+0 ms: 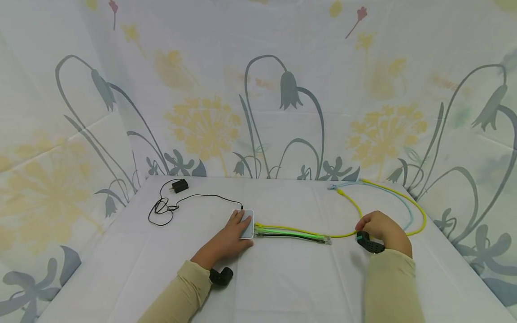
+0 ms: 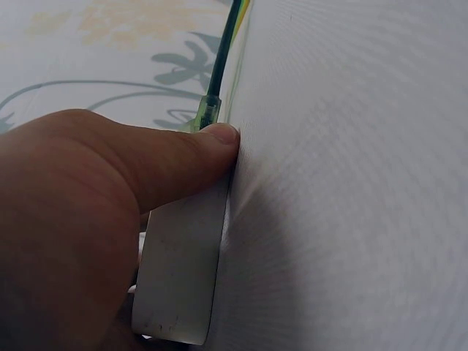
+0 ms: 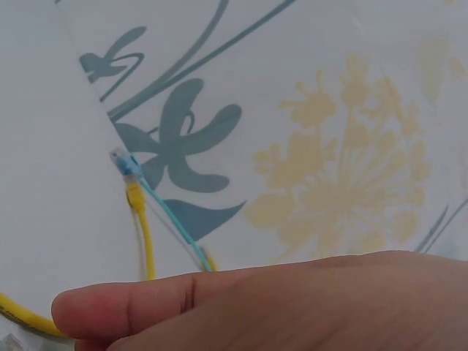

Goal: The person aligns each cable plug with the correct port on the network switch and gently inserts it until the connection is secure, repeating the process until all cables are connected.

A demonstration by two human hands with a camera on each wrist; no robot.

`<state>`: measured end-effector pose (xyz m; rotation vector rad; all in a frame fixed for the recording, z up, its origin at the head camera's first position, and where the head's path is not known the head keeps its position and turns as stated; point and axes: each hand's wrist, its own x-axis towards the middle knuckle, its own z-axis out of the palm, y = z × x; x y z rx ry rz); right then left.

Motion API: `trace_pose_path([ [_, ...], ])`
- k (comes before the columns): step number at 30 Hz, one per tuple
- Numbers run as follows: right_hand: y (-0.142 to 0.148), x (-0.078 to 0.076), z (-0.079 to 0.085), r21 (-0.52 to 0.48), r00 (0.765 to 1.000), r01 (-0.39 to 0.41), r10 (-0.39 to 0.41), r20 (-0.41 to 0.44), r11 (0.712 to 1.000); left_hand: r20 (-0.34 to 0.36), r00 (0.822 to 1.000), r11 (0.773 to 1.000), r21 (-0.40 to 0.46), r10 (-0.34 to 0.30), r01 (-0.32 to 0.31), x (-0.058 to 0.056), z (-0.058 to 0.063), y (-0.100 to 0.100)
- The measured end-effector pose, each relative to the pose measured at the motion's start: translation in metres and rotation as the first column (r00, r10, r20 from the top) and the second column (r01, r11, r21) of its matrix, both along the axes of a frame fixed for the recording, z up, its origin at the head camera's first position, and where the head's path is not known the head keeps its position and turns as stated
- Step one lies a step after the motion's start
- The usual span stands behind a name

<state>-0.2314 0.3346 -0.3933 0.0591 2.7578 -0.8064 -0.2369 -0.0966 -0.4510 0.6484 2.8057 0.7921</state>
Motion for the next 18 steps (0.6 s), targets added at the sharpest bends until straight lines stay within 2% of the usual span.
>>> trace_pose_path([
  [6,0.0014,0.0005,0.0014,0.01,1.0,0.007,-0.007,-0.002,1.0,-0.009,1.0,1.0,0.001,-0.004,0.004,-0.0002,0.0003,-0.0004],
  [10,0.0043,-0.0009,-0.0015,0.014,0.999,0.018,-0.018,0.032,1.0,-0.007,1.0,1.0,0.006,-0.003,0.003,-0.0001,0.0001,-0.0006],
  [18,0.0062,-0.0036,-0.0069,-0.05,0.995,0.047,-0.042,0.095,0.998,0.004,1.0,1.0,0.014,0.003,-0.003,-0.0003,0.0005,-0.0002],
])
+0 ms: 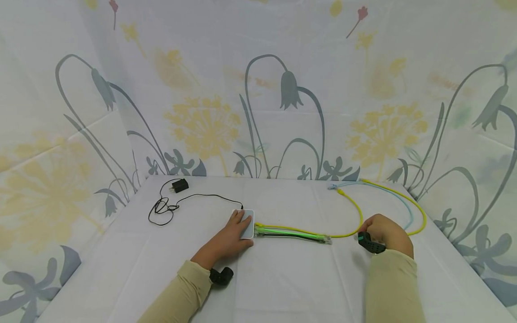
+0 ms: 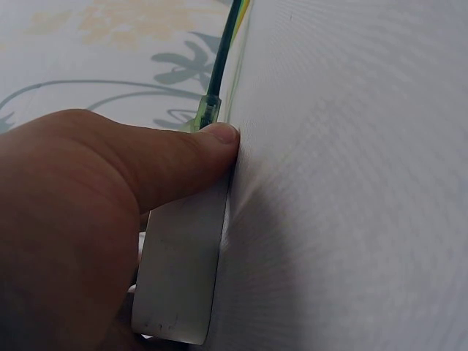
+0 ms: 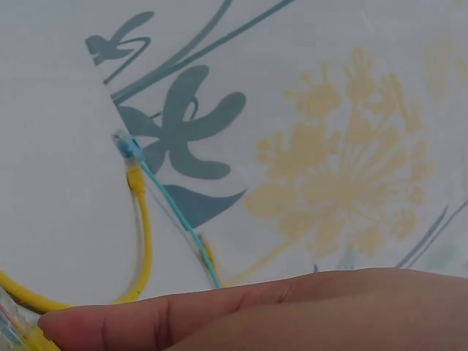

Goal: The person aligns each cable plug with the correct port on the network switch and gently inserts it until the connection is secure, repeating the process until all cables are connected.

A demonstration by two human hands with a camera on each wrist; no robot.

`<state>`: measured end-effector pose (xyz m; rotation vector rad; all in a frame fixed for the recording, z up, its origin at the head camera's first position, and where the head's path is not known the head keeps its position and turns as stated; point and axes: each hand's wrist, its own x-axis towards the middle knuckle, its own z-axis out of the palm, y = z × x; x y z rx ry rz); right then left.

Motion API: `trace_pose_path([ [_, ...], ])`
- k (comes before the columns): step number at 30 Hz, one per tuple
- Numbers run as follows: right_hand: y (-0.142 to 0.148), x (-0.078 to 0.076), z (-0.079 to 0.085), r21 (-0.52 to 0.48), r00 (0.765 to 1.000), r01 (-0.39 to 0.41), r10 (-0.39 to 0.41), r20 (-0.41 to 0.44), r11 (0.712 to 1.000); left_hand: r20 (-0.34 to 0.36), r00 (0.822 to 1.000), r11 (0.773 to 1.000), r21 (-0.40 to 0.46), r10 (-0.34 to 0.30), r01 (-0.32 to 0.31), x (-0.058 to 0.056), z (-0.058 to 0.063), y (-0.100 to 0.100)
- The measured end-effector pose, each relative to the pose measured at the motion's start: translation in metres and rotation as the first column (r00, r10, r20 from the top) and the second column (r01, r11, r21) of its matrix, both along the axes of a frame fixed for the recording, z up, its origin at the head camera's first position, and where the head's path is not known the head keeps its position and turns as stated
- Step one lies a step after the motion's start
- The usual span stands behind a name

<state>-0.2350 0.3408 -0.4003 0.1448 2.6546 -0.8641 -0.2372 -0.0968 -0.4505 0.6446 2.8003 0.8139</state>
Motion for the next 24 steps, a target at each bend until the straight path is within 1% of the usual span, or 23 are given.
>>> trace_pose_path([
  [4,-0.0007,0.0,-0.0016,-0.011,1.0,0.008,-0.008,0.006,1.0,0.001,1.0,1.0,0.005,0.001,-0.001,0.0004,0.0005,0.0002],
  [9,-0.0005,-0.0002,-0.0016,-0.002,1.0,0.0,0.0,-0.012,1.0,-0.001,1.0,1.0,0.009,0.0,0.0,0.0017,0.0011,0.0001],
  [13,-0.0019,0.0019,0.001,0.027,0.999,-0.009,0.01,-0.038,1.0,-0.003,1.0,1.0,0.009,-0.003,0.003,0.002,0.001,-0.0004],
  [17,-0.0043,0.0047,0.0055,0.038,0.999,0.007,-0.006,-0.052,0.999,-0.003,1.0,1.0,0.005,-0.004,0.004,0.0012,0.0,-0.0008],
  [24,-0.0046,0.0016,0.0071,0.048,0.994,0.002,0.003,-0.108,0.999,-0.003,1.0,1.0,-0.01,0.004,-0.004,-0.0015,-0.0022,-0.0009],
])
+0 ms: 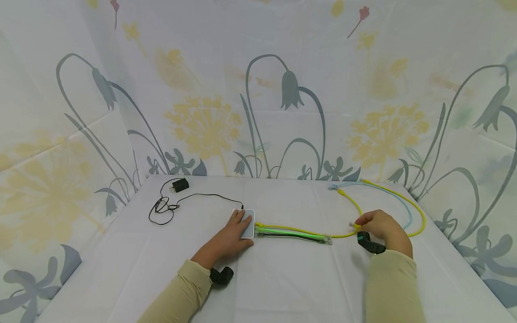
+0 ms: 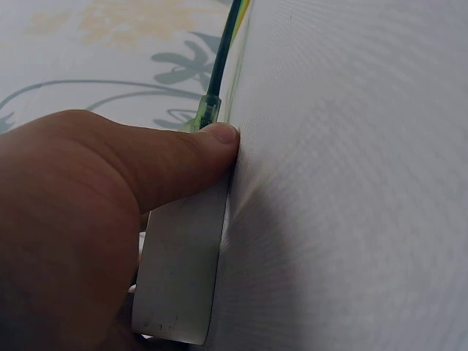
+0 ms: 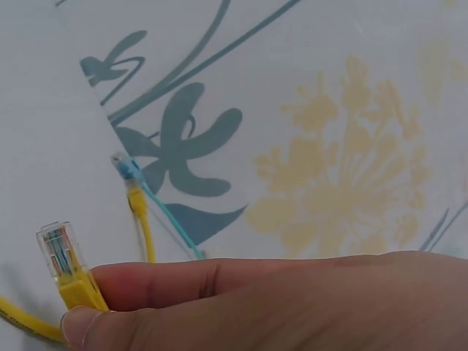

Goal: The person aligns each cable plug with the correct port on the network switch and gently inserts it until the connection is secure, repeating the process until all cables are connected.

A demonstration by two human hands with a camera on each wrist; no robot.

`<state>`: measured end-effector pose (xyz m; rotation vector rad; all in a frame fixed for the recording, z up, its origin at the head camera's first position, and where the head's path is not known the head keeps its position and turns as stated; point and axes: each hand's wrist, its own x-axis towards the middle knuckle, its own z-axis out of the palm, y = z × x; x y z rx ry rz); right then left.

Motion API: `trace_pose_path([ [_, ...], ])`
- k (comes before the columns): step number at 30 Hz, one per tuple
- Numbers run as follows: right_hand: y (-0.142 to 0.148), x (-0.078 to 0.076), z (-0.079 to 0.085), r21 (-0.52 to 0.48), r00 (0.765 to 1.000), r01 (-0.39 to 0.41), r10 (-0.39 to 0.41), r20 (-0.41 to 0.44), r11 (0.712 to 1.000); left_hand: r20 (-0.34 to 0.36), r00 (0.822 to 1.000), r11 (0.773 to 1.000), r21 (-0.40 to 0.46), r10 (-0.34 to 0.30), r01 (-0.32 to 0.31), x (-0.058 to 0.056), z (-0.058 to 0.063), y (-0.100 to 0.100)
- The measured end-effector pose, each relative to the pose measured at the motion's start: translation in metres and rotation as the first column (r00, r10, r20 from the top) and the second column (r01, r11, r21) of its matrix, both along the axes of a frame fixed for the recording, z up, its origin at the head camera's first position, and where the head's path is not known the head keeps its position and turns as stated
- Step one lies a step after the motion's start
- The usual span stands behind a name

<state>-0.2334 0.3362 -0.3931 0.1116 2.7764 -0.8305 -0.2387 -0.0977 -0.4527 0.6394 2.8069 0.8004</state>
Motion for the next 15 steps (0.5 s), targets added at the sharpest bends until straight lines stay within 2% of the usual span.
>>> trace_pose_path([
  [15,-0.012,-0.006,-0.004,0.02,0.996,-0.011,0.013,-0.083,1.0,-0.006,1.0,1.0,0.0,-0.003,0.003,0.0,0.0,0.0],
])
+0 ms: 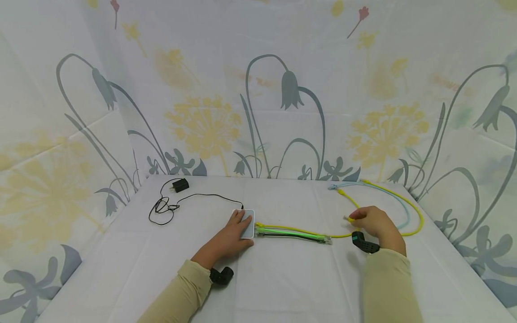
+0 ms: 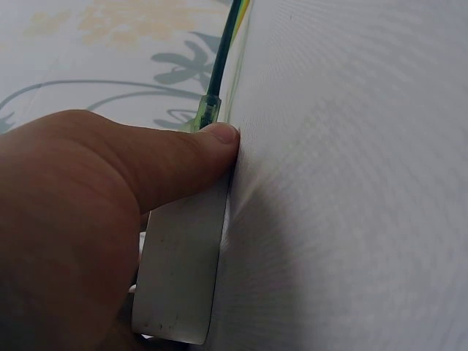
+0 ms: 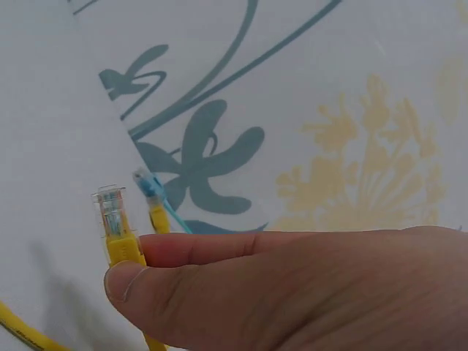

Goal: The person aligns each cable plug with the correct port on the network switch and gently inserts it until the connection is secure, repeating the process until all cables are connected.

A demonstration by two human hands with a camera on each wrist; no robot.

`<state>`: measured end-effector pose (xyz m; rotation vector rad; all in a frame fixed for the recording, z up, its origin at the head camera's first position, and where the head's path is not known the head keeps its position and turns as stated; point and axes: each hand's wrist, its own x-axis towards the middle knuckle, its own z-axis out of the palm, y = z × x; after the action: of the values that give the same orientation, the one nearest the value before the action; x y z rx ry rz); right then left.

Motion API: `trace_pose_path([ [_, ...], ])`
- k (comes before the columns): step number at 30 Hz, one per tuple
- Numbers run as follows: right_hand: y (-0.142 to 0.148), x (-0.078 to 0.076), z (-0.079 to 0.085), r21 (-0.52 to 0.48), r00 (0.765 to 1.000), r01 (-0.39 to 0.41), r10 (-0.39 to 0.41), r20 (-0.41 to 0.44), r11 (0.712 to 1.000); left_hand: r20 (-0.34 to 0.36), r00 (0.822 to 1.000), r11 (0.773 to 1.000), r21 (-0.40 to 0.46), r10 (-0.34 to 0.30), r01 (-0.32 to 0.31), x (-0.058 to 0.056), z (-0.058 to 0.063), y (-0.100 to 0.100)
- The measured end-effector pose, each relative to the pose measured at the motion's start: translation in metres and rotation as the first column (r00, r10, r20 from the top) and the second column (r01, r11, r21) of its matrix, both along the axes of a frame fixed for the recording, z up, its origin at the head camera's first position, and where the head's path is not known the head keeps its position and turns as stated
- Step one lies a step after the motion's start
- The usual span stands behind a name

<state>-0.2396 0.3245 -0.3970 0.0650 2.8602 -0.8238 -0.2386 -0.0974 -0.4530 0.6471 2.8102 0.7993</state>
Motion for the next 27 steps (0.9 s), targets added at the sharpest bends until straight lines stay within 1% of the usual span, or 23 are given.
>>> trace_pose_path([
  [3,-0.003,-0.002,-0.001,0.015,1.0,-0.004,0.004,-0.026,1.0,0.001,1.0,1.0,-0.008,0.001,-0.001,0.0,0.0,0.0],
  [9,-0.007,-0.005,-0.006,0.001,0.998,-0.025,0.025,-0.056,1.0,0.001,1.0,1.0,0.003,0.0,0.0,0.001,0.001,0.0],
  [18,-0.013,-0.009,-0.011,-0.008,0.991,-0.088,0.087,-0.104,0.996,0.006,1.0,1.0,0.012,0.003,-0.003,0.002,0.002,0.0],
  [21,-0.015,-0.011,-0.013,-0.023,0.987,-0.107,0.104,-0.122,0.994,0.005,1.0,1.0,0.01,0.002,-0.002,0.002,0.003,0.0],
  [27,-0.019,-0.016,-0.019,-0.071,0.986,-0.123,0.115,-0.118,0.99,0.001,1.0,1.0,0.012,0.002,-0.002,0.002,0.004,0.001],
])
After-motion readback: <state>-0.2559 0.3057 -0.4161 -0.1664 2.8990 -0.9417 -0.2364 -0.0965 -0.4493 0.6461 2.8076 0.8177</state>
